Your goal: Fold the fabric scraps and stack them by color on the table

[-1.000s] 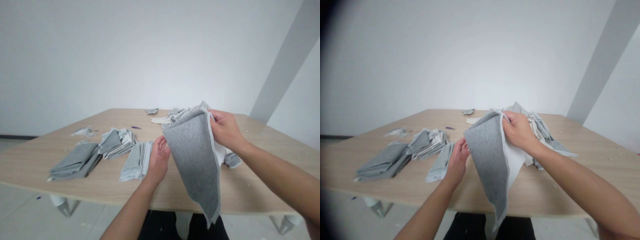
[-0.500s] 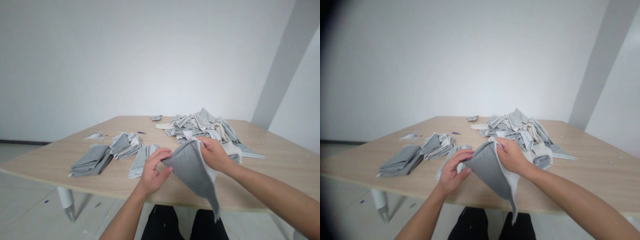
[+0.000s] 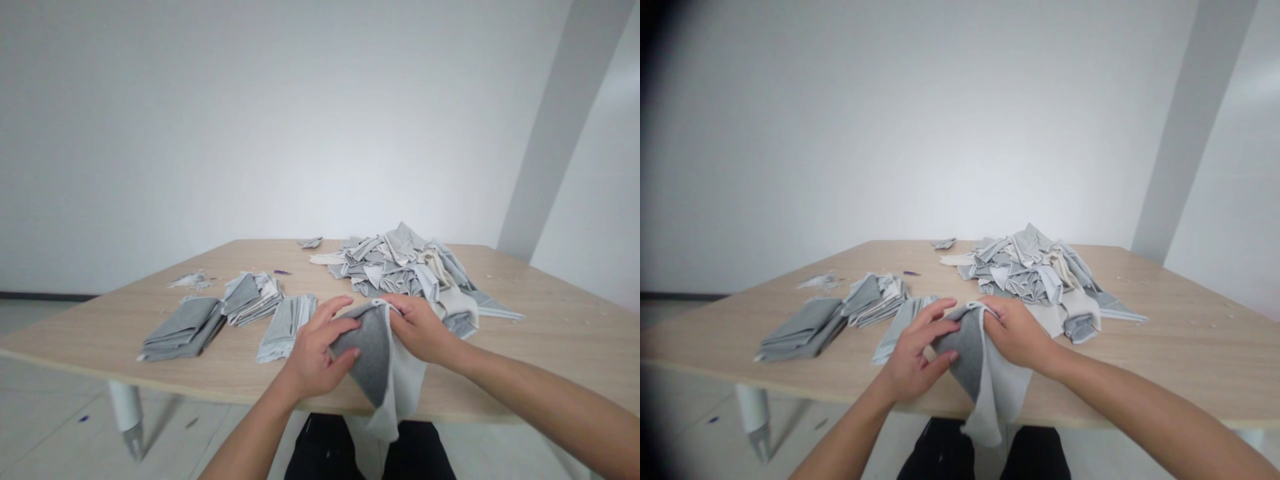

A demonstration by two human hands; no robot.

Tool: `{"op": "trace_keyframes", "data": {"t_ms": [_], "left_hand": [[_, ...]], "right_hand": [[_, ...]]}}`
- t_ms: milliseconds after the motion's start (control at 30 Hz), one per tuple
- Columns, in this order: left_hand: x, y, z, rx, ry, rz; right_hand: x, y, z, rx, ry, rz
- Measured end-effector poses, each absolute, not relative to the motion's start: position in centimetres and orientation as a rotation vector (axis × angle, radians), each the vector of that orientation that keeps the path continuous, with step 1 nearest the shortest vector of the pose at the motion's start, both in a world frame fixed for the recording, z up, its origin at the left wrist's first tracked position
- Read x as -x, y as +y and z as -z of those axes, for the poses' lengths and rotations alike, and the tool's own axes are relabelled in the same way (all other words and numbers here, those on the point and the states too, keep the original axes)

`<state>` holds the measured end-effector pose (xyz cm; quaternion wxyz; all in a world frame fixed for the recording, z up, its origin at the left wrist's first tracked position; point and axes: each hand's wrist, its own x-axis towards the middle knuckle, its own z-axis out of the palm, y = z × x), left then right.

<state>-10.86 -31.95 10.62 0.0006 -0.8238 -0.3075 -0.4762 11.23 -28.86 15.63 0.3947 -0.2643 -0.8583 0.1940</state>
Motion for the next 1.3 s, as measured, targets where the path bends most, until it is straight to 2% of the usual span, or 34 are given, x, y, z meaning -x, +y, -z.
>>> {"op": "trace_keyframes", "data": {"t_ms": [167, 500, 767, 1000, 1300], "left_hand": [[10.4, -31.7, -11.1, 2.602, -1.129, 1.533], [9.2, -31.6, -11.0, 2.698, -1.036, 1.612], [9.2, -31.9, -11.1, 2.798, -1.077, 1.581], [8.8, -33.1, -11.3, 2.824, -0.956, 1.446], [9.4, -33.6, -11.2, 2.567, -1.026, 1.572]], "right_hand": [[-11.0, -29.7, -15.4, 0.605, -2.255, -0.548], [-10.5, -30.2, -14.3, 0.611, -2.284, -0.6], [-10.4, -29.7, -13.0, 0.524, -2.165, -1.084], [-9.5, -29.6, -12.5, 0.761, -2.081, -0.851], [-10.3, -30.0, -12.3, 0.787, -2.046, -0.758]]}}
